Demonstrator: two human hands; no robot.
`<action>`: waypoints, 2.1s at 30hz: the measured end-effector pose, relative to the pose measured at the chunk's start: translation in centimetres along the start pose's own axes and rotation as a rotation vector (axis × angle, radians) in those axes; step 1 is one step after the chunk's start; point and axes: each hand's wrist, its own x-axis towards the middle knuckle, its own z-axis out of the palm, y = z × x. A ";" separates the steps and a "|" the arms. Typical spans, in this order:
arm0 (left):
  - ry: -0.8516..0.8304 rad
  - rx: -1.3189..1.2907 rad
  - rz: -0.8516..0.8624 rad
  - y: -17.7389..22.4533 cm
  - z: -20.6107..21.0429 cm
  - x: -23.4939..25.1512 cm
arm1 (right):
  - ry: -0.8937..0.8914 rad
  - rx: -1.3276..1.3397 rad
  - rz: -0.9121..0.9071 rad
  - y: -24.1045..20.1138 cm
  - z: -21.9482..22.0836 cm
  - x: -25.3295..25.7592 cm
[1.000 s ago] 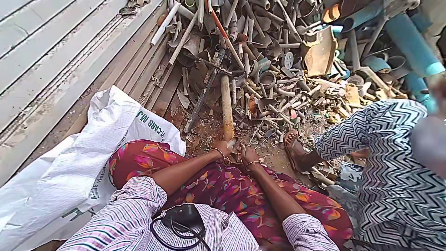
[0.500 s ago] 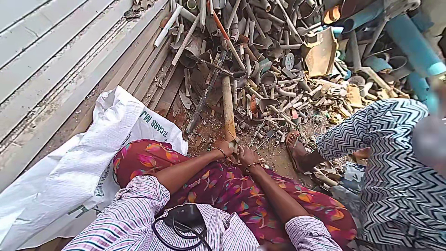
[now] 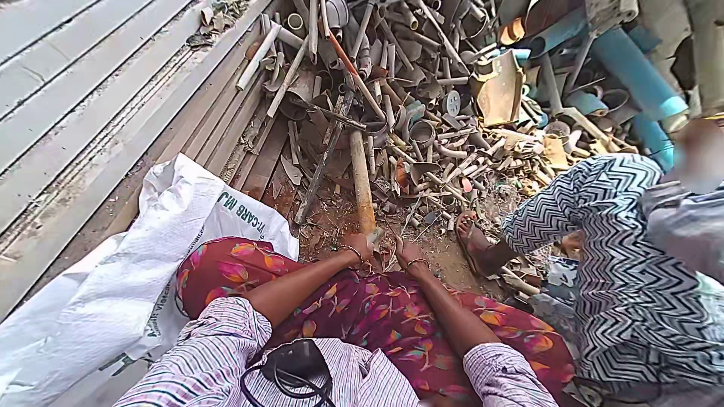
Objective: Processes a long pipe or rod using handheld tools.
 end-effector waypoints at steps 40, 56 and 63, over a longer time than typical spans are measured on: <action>-0.012 -0.685 -0.145 -1.1 1.5 1.3 | -0.053 0.026 -0.195 -1.4 1.2 -0.8; 0.028 -0.994 -0.253 -0.7 1.5 0.4 | -0.093 0.031 -0.131 -1.3 0.8 -0.2; 0.030 -0.982 -0.239 -1.1 1.4 0.8 | -0.058 0.082 -0.170 -1.7 0.9 -0.5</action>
